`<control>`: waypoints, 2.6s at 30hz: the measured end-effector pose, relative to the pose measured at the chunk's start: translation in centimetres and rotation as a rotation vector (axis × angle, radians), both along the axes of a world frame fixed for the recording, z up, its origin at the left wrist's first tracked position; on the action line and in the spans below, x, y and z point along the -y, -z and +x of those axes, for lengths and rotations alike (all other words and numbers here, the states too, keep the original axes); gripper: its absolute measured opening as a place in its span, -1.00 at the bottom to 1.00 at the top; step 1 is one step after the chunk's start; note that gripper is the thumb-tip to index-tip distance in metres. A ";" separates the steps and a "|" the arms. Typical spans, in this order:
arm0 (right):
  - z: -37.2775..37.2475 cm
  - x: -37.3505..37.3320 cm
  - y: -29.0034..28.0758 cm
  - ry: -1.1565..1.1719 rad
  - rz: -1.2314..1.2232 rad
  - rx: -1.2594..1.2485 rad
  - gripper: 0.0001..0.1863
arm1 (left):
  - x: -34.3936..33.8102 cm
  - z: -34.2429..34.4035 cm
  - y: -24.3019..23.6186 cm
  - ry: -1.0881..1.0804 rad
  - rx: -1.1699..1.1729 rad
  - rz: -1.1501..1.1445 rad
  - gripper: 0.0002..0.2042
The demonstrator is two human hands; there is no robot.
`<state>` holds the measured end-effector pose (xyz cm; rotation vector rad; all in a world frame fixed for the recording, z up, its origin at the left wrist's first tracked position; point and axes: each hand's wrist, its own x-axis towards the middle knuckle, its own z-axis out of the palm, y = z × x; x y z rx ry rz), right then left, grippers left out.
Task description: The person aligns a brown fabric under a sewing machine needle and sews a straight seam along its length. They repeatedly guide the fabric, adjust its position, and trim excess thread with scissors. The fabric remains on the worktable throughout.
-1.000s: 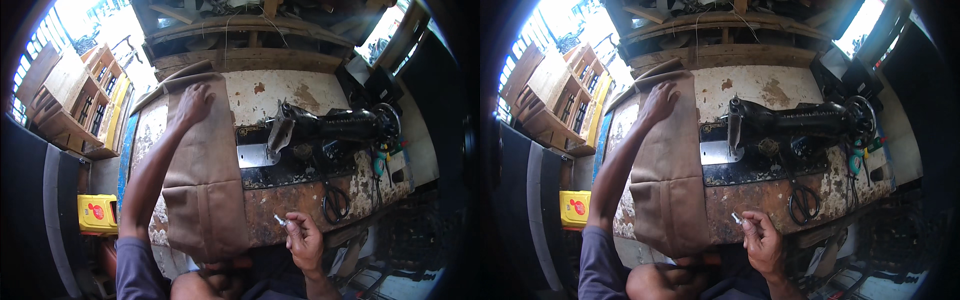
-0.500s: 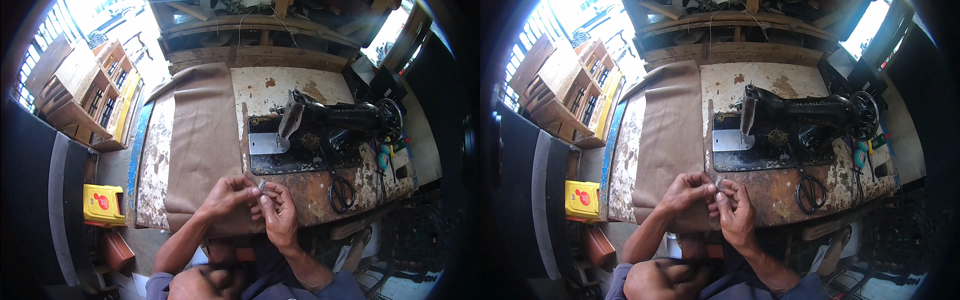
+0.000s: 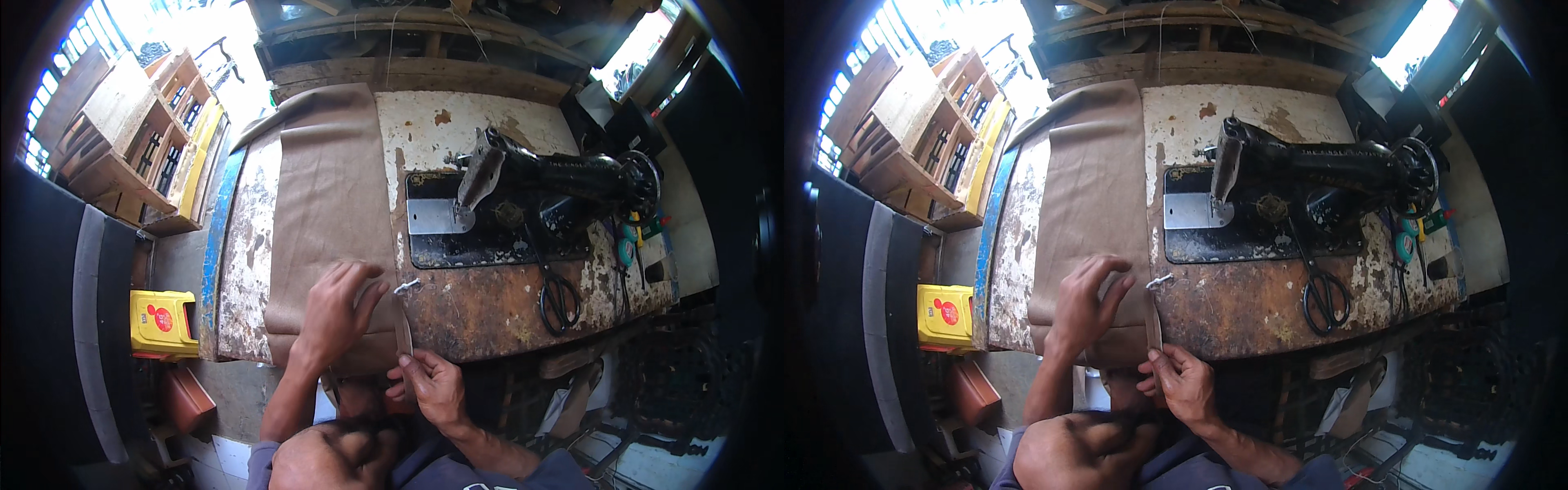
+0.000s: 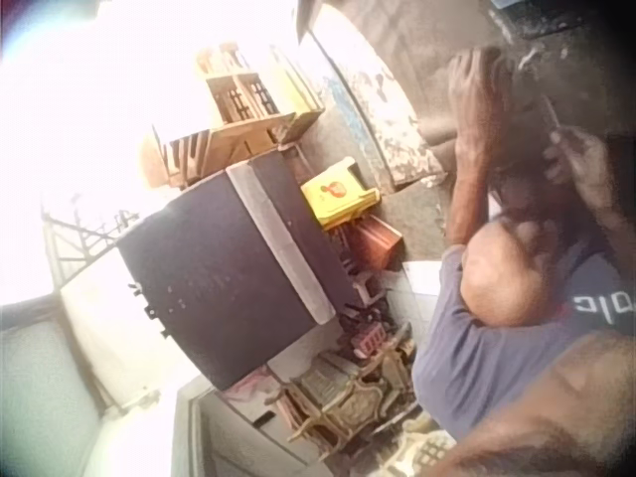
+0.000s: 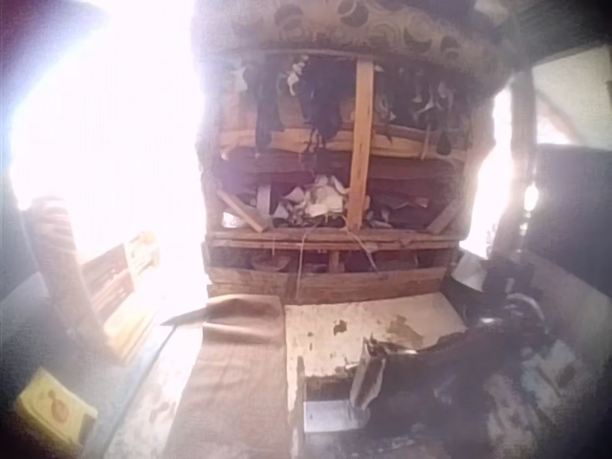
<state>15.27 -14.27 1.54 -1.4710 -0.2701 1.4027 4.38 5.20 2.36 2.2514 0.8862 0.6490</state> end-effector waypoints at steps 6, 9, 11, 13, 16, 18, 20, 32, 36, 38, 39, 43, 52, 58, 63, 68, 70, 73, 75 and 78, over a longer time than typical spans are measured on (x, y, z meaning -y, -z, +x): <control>0.0 -0.4 0.0 -0.028 0.001 -0.006 -0.60 | 2.5 -4.2 0.7 0.140 -0.312 0.158 -0.64; -0.3 -0.8 -0.2 -0.023 -0.002 0.023 -0.62 | 2.9 -4.4 1.7 0.125 -0.269 0.226 -0.64; -0.6 -1.2 -0.3 -0.007 0.012 0.038 -0.63 | 2.8 -4.3 2.0 0.143 -0.236 0.237 -0.62; -0.8 -1.5 -0.3 0.014 -0.003 0.032 -0.65 | 2.5 -4.1 2.1 0.197 -0.222 0.262 -0.59; -0.8 -1.7 -0.3 0.003 -0.014 0.045 -0.64 | 2.3 -4.1 2.0 0.301 -0.241 0.298 -0.54; -0.8 -1.8 -0.4 -0.009 -0.012 0.059 -0.62 | 2.3 -3.9 2.0 0.337 -0.263 0.285 -0.50; -0.7 -1.8 -0.4 -0.013 -0.022 0.062 -0.62 | 2.3 -3.7 2.1 0.316 -0.284 0.309 -0.49; -2.0 4.5 4.1 -0.130 -0.055 -0.096 -0.66 | 2.1 -3.4 2.6 0.300 -0.360 0.300 -0.54; -2.2 4.5 6.4 -0.061 -0.026 -0.180 -0.65 | 1.8 -3.3 2.4 0.311 -0.364 0.276 -0.54; -1.9 4.2 7.2 -0.064 0.008 -0.194 -0.63 | 1.6 -3.2 2.3 0.315 -0.364 0.277 -0.55; -1.6 4.0 7.5 -0.093 0.025 -0.208 -0.62 | 1.5 -3.1 2.3 0.316 -0.371 0.274 -0.55; -0.6 3.4 8.5 -0.222 0.053 -0.361 -0.68 | 1.0 -2.8 2.6 0.321 -0.353 0.291 -0.54; 1.2 3.1 1.4 -0.113 -0.032 0.096 -0.65 | -2.2 2.0 3.9 0.346 -0.279 0.369 -0.55; 5.6 -0.2 -2.6 0.024 -0.054 0.305 -0.68 | -3.7 8.2 5.0 0.323 -0.183 0.411 -0.59; 8.3 -1.8 -1.8 0.059 -0.051 0.355 -0.68 | -5.9 12.3 4.8 0.339 -0.142 0.403 -0.58; 8.8 -0.8 -1.6 -0.072 -0.154 0.384 -0.64 | -3.8 10.4 3.6 0.339 -0.239 0.480 -0.60; 8.8 -0.5 -1.7 -0.105 -0.186 0.371 -0.64 | -3.5 9.8 3.2 0.337 -0.197 0.351 -0.61; 8.9 -0.5 -1.9 -0.106 -0.178 0.370 -0.63 | -4.2 9.3 2.8 0.350 -0.188 0.252 -0.63; 9.0 -0.7 -2.0 -0.119 -0.187 0.385 -0.63 | -4.6 9.3 2.7 0.357 -0.170 0.282 -0.63; 9.1 -0.8 -2.2 -0.148 -0.214 0.402 -0.62 | -4.4 9.5 3.0 0.349 -0.207 0.334 -0.64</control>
